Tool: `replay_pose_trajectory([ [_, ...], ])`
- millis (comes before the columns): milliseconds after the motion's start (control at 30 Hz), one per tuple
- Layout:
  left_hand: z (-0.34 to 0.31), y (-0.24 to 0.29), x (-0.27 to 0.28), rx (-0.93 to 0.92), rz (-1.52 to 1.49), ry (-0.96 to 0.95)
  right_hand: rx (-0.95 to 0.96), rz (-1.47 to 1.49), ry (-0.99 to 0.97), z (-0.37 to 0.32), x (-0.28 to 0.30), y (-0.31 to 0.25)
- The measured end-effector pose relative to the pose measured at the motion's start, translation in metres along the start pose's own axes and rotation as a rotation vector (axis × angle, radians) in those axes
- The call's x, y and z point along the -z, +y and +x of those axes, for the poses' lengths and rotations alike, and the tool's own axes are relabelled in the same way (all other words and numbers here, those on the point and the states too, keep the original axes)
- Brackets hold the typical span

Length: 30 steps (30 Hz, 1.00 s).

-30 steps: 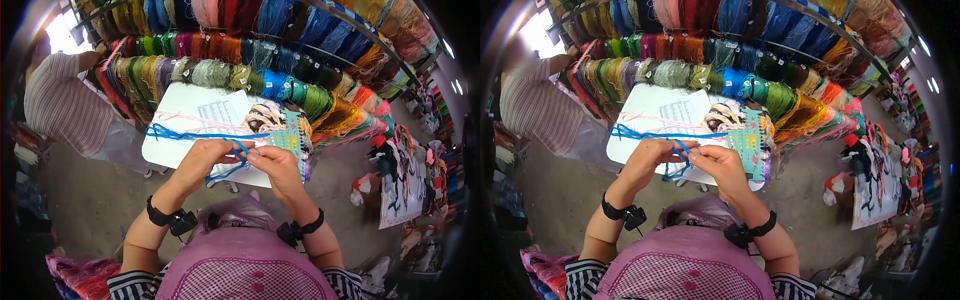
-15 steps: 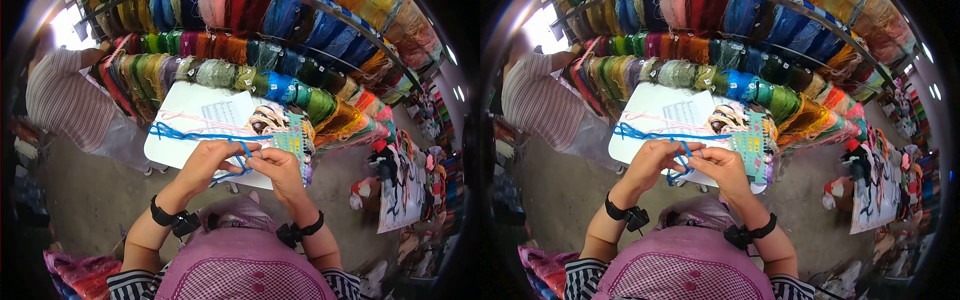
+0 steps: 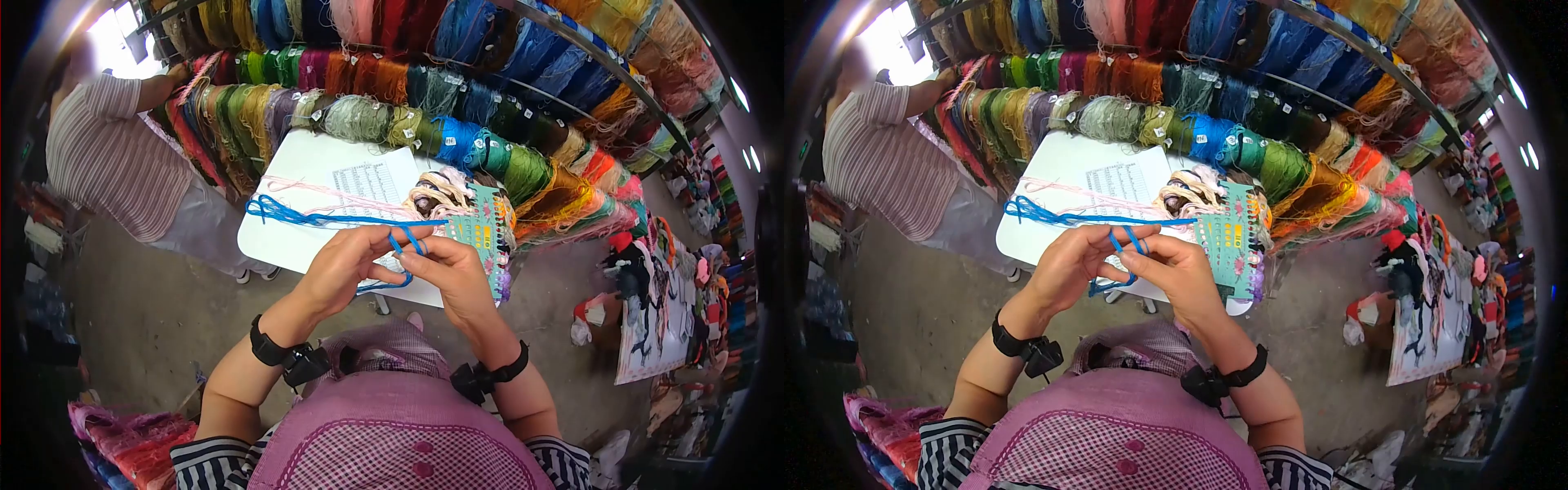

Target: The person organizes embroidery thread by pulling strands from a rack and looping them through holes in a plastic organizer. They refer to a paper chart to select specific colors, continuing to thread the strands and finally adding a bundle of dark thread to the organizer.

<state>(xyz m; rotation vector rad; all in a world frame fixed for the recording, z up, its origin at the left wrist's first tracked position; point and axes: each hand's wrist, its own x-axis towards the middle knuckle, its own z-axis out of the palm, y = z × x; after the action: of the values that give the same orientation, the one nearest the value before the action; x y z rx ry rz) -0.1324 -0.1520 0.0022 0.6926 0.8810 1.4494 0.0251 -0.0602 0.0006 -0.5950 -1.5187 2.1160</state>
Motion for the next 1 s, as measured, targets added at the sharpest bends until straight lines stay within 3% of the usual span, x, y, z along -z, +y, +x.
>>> replay_pose_trajectory([
  [233,0.001,-0.006,0.001,-0.056,0.104,0.069,0.054,0.045,0.033,-0.003,0.006,0.002],
  [267,0.001,-0.007,0.006,-0.077,0.127,0.098,-0.034,0.286,0.065,-0.004,0.005,-0.005],
  [300,-0.001,0.002,0.012,-0.012,-0.03,0.087,-0.119,0.528,0.102,-0.007,0.007,-0.01],
  [333,-0.008,0.01,0.024,0.039,-0.139,0.274,-0.111,0.534,0.117,-0.013,0.024,-0.009],
  [367,-0.011,-0.001,0.072,-0.071,-0.605,0.161,-0.125,0.499,0.033,-0.025,0.057,-0.007],
  [400,-0.021,0.007,0.097,-0.098,-0.778,0.421,-0.145,0.462,-0.043,-0.043,0.088,-0.01],
  [433,-0.038,0.001,0.157,-0.184,-0.824,0.244,-0.184,0.163,0.121,-0.059,0.111,-0.019],
  [467,-0.057,0.005,0.194,-0.199,-0.895,0.282,-0.232,-0.136,0.283,-0.076,0.136,-0.03],
  [500,-0.085,0.006,0.237,-0.163,-0.665,0.482,-0.23,-0.231,0.392,-0.096,0.178,-0.032],
  [533,-0.105,0.009,0.261,-0.174,-0.691,0.713,-0.23,-0.332,0.501,-0.118,0.227,-0.03],
  [567,-0.129,0.009,0.298,-0.208,-0.628,0.825,-0.273,-0.452,0.636,-0.141,0.27,-0.034],
  [600,-0.161,0.003,0.354,-0.249,-0.575,0.724,-0.32,-0.574,0.77,-0.165,0.309,-0.041],
  [667,-0.206,0.011,0.394,-0.285,-0.414,0.881,-0.281,-0.622,0.933,-0.215,0.369,-0.064],
  [733,-0.241,0.021,0.428,-0.334,-0.189,1.048,-0.241,-0.919,1.226,-0.261,0.413,-0.084],
  [800,-0.245,0.032,0.415,-0.363,-0.001,1.351,-0.334,-1.271,1.546,-0.304,0.471,-0.098],
  [833,-0.238,0.036,0.403,-0.357,0.001,1.343,-0.34,-1.271,1.555,-0.307,0.471,-0.104],
  [900,-0.21,0.041,0.357,-0.318,0.419,1.337,-0.095,-1.431,1.654,-0.301,0.461,-0.115],
  [933,-0.182,0.036,0.329,-0.274,0.44,1.275,-0.094,-1.427,1.645,-0.284,0.455,-0.113],
  [1000,-0.127,0.019,0.296,-0.142,0.414,1.179,0.697,-0.476,1.268,-0.223,0.442,-0.099],
])
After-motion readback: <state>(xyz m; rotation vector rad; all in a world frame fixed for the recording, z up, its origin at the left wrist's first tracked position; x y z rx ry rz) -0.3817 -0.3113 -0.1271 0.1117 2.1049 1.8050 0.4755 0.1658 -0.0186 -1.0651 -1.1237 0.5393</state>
